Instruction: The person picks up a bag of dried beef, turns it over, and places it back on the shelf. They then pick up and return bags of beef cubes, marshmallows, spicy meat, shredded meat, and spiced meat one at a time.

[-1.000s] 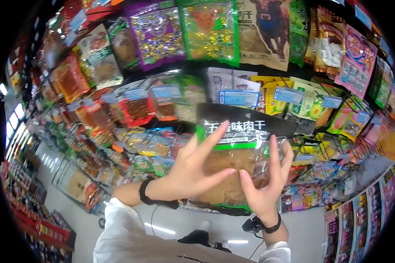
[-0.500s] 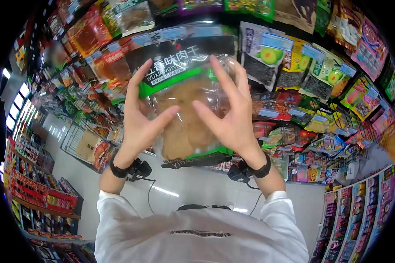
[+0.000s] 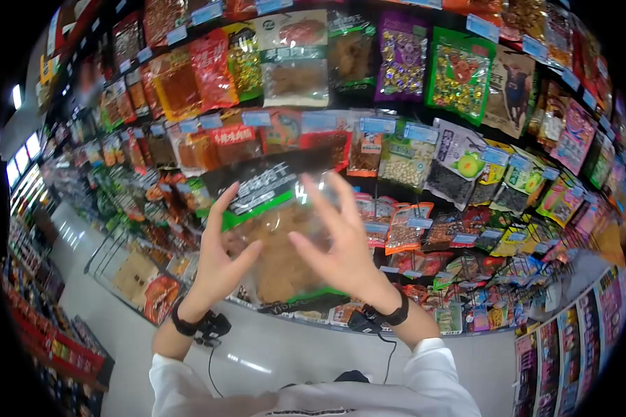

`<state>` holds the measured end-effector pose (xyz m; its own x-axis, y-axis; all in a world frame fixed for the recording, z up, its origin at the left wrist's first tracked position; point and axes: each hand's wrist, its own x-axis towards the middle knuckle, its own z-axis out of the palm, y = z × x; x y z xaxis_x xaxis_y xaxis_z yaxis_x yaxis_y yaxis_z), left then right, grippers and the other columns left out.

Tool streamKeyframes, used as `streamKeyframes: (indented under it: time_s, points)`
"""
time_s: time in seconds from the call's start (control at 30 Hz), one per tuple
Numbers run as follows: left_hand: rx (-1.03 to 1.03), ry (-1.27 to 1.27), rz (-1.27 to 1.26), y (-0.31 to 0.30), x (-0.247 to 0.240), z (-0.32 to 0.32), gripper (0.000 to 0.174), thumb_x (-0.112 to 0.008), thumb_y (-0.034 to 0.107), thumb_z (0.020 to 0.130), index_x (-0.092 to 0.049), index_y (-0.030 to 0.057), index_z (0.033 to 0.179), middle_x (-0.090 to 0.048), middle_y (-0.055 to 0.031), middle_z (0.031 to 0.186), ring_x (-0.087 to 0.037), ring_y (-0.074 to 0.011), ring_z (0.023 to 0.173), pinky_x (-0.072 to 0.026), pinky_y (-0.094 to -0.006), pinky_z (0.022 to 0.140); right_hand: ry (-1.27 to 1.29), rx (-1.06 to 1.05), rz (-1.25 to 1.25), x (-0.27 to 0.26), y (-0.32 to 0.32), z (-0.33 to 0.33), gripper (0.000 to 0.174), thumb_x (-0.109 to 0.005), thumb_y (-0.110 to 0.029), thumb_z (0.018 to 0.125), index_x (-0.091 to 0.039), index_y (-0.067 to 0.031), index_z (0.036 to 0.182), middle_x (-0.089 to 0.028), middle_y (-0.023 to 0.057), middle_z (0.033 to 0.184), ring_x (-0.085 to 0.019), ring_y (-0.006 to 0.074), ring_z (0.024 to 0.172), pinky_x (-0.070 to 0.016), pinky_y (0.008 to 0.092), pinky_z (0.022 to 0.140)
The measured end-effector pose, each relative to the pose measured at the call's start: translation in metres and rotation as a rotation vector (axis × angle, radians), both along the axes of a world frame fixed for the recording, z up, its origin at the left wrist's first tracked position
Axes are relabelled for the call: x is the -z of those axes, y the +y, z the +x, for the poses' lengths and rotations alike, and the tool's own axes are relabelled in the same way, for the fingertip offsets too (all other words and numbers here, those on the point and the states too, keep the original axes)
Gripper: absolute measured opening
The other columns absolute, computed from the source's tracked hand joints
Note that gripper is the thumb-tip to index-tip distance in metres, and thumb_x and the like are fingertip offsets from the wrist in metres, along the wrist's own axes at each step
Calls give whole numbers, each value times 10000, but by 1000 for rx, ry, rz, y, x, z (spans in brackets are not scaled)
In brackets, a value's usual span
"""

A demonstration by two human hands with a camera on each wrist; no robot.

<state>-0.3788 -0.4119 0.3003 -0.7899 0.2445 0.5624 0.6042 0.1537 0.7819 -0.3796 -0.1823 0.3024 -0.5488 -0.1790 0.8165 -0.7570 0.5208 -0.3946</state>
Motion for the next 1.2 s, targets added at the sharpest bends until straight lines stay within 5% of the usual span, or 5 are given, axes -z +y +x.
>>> streamKeyframes:
  time_s: [0.2, 0.43, 0.63, 0.8, 1.2]
  points:
    - [69, 24, 5, -37, 9, -26, 915, -606, -105, 828, -174, 99, 1608, -397, -123, 1528, -560, -210, 1274, -507, -206, 766, -173, -104, 38, -17, -19, -12, 601, -703, -73, 892, -529, -98, 1467, -431, 221, 1458, -687, 263, 1052, -561, 319, 843]
    - [117, 82, 40, -22, -21, -60, 840, -649, -38, 854, -252, 62, 1586, -336, -160, 1590, -597, -230, 1228, -548, -287, 846, -21, 63, 76, -27, -13, -51, 628, -703, -202, 894, -511, -109, 1484, -459, 217, 1417, -569, 324, 1195, -481, 380, 985]
    - [228, 161, 7, 5, -62, -112, 876, -678, -47, 840, -253, 104, 1591, -401, -164, 1543, -617, -183, 1141, -556, -325, 887, 123, -6, -68, -46, 24, -93, 508, -578, -259, 1008, -523, -50, 1468, -462, 159, 1402, -523, 213, 1197, -453, 295, 951]
    - [372, 111, 33, 37, -86, -157, 871, -698, -1, 860, -244, 102, 1596, -428, -191, 1508, -623, -196, 1131, -559, -336, 886, 227, 86, -159, -63, 41, -128, 624, -732, -269, 876, -553, -23, 1421, -493, 211, 1399, -547, 327, 1231, -418, 347, 1045]
    - [-140, 626, -18, 146, -178, -310, 881, -777, 412, 851, -365, 63, 1546, -552, -269, 1375, -555, -326, 1276, -440, -416, 1066, 405, 337, -71, -173, 115, -247, 620, -700, -280, 876, -544, -15, 1414, -508, 234, 1419, -523, 371, 1307, -424, 405, 1084]
